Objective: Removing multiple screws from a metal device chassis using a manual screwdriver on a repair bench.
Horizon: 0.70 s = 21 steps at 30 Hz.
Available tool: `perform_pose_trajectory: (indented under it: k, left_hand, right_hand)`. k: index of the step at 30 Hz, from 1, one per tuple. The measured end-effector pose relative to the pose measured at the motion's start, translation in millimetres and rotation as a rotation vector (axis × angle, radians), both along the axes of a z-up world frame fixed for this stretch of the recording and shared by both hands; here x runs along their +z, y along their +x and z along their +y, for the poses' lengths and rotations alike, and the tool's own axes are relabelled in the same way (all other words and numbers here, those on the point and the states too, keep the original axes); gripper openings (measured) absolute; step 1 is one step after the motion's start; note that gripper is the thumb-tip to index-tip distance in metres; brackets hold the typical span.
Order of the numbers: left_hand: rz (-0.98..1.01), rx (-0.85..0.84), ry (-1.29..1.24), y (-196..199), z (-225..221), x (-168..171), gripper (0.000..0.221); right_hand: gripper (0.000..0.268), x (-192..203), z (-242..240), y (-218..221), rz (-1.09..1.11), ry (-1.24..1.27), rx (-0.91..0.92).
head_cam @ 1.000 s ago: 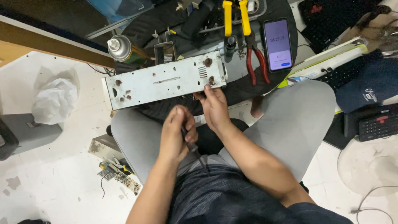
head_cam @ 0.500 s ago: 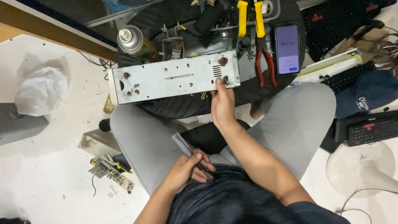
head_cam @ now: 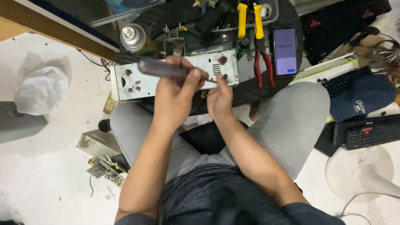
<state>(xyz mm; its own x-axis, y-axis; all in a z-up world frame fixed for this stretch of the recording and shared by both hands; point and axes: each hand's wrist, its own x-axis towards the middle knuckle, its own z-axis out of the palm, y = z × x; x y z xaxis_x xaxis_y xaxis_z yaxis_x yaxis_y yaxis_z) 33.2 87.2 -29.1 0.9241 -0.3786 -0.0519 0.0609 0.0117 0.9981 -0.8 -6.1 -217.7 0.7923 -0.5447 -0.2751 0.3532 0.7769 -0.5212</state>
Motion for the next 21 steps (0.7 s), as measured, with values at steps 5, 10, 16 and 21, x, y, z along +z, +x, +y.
perform_pose_trajectory:
  k: [5, 10, 16, 21]
  left_hand:
    - [-0.302, 0.015, 0.309, 43, -45, -9, 0.026]
    - [-0.407, -0.003, 0.372, 49, -71, -22, 0.027]
    - [-0.437, -0.008, 0.429, 48, -79, -24, 0.026]
    - [-0.446, -0.049, 0.448, 48, -80, -22, 0.024]
  right_hand:
    - [0.056, 17, -9, 2, -0.036, -0.009, 0.063]
    - [0.017, -6, -12, -1, -0.053, 0.058, 0.174]
    - [0.024, -16, -10, -5, -0.064, 0.08, 0.202]
    - [0.02, -19, -7, -4, -0.111, 0.091, 0.198]
